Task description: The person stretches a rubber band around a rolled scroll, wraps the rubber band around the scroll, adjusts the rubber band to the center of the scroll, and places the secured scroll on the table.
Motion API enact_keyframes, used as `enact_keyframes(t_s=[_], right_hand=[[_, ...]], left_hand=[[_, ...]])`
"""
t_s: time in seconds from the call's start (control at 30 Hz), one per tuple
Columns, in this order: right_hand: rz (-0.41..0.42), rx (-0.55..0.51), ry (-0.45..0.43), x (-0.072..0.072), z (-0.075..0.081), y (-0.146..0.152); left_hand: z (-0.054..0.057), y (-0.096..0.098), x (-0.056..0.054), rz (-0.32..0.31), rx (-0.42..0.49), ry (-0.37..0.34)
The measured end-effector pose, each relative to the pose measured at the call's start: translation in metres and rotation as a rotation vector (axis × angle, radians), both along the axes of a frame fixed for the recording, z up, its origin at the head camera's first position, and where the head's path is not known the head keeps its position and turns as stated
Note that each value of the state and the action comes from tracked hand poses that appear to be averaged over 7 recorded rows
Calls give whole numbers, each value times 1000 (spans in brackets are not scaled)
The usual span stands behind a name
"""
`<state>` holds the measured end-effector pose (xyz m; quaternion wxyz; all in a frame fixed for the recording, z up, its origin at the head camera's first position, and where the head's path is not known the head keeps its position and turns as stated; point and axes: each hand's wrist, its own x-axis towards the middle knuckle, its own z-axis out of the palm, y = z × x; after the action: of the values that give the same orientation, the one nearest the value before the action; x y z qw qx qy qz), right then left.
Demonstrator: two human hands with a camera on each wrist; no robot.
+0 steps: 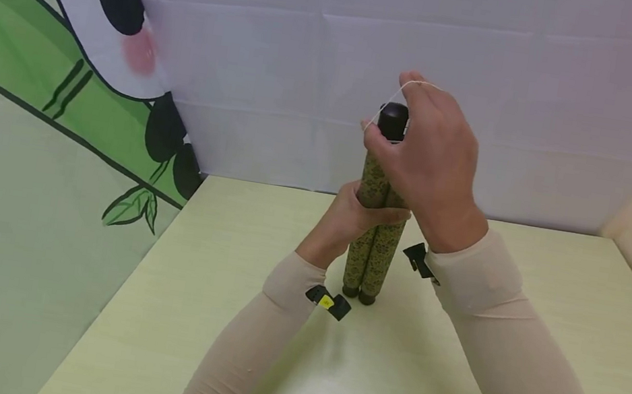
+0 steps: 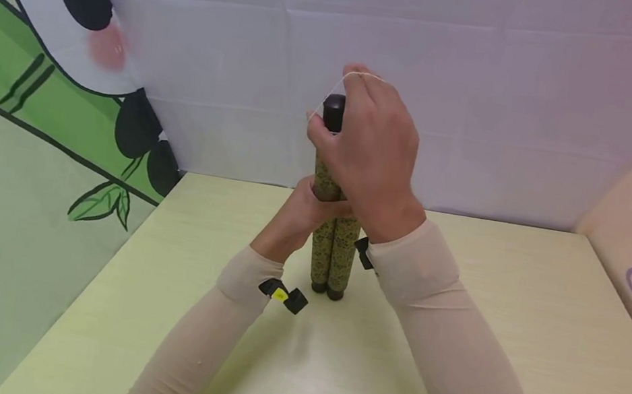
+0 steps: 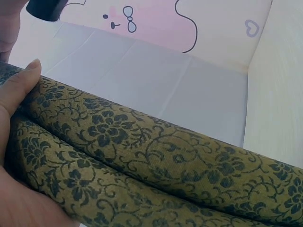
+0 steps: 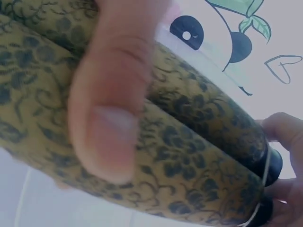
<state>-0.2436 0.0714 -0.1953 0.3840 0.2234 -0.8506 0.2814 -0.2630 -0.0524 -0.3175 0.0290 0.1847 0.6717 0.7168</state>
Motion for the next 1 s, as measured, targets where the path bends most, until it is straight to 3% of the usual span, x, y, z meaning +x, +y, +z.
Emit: enact_keyframes(t_s=[0.2,0.4,0.53,1.0], right_hand=[[-2,120,-86,0,11,0],[-32,257,-292,1,26,4],[0,313,-401,-3,36,8],[46,479,-597,-24,50,25]], left_hand=[[1,-1,-2,1,2,2],[-2,-2,-3,2,-6,0],[-3,-4,-3,2,-4,2],[-6,-2,-8,-41,-11,6]])
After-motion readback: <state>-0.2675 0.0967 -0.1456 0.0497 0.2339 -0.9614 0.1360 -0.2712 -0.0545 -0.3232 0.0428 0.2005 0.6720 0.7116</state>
